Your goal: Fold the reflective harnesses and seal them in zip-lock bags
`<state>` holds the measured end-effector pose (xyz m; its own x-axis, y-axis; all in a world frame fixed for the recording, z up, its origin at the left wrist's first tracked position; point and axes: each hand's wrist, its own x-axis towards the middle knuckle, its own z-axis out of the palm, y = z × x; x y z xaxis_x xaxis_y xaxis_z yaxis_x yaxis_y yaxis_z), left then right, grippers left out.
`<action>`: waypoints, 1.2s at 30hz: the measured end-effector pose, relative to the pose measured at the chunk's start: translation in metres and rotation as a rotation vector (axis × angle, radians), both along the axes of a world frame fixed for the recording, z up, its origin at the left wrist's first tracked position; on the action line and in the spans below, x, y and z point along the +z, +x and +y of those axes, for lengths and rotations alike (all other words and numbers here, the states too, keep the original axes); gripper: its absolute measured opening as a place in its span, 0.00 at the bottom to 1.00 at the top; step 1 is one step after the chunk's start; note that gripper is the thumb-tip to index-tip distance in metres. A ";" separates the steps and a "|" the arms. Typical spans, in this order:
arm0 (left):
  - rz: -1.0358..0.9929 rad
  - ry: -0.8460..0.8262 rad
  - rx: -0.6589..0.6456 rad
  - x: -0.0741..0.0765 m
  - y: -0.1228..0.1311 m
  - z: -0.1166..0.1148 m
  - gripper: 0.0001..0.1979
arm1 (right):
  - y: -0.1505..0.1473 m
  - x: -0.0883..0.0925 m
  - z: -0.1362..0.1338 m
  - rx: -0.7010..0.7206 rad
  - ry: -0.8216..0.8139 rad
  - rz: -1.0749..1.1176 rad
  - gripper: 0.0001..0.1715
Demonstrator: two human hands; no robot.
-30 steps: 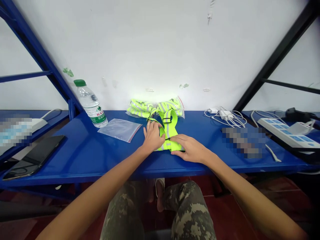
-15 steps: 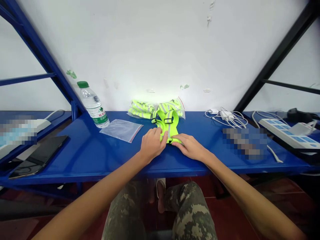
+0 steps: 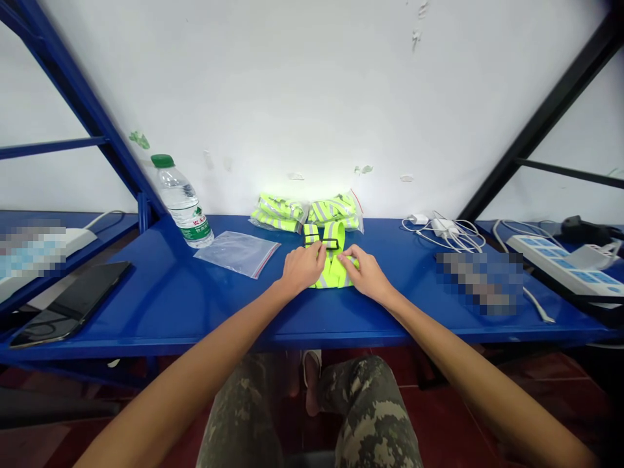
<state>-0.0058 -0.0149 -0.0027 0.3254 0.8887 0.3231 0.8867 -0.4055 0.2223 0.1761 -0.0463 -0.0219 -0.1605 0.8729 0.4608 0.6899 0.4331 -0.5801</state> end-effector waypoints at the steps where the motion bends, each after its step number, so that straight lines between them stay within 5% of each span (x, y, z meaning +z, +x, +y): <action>1: -0.003 -0.009 0.007 -0.002 0.000 0.000 0.16 | -0.001 -0.001 0.000 0.008 0.026 -0.033 0.19; 7: -0.092 0.068 -0.011 -0.005 -0.001 0.000 0.10 | -0.004 0.000 -0.012 0.025 0.296 -0.309 0.19; 12: -0.019 0.094 0.037 -0.001 -0.001 -0.003 0.11 | 0.004 0.000 -0.030 0.211 0.331 -0.430 0.20; 14: 0.016 0.114 0.032 0.001 -0.001 -0.007 0.12 | 0.008 -0.001 -0.033 0.233 0.319 -0.438 0.26; 19: 0.040 0.193 -0.058 -0.002 -0.001 -0.027 0.17 | 0.010 -0.001 -0.032 0.255 0.239 -0.404 0.21; 23: 0.031 0.233 -0.062 -0.002 0.001 -0.034 0.15 | 0.004 0.003 -0.026 0.226 0.169 -0.320 0.17; 29: 0.014 0.073 0.042 0.009 0.006 -0.018 0.18 | -0.002 0.005 -0.016 0.067 0.021 -0.141 0.14; 36: -0.097 0.022 0.070 0.009 0.011 -0.003 0.13 | -0.001 0.002 0.000 0.013 0.277 -0.132 0.12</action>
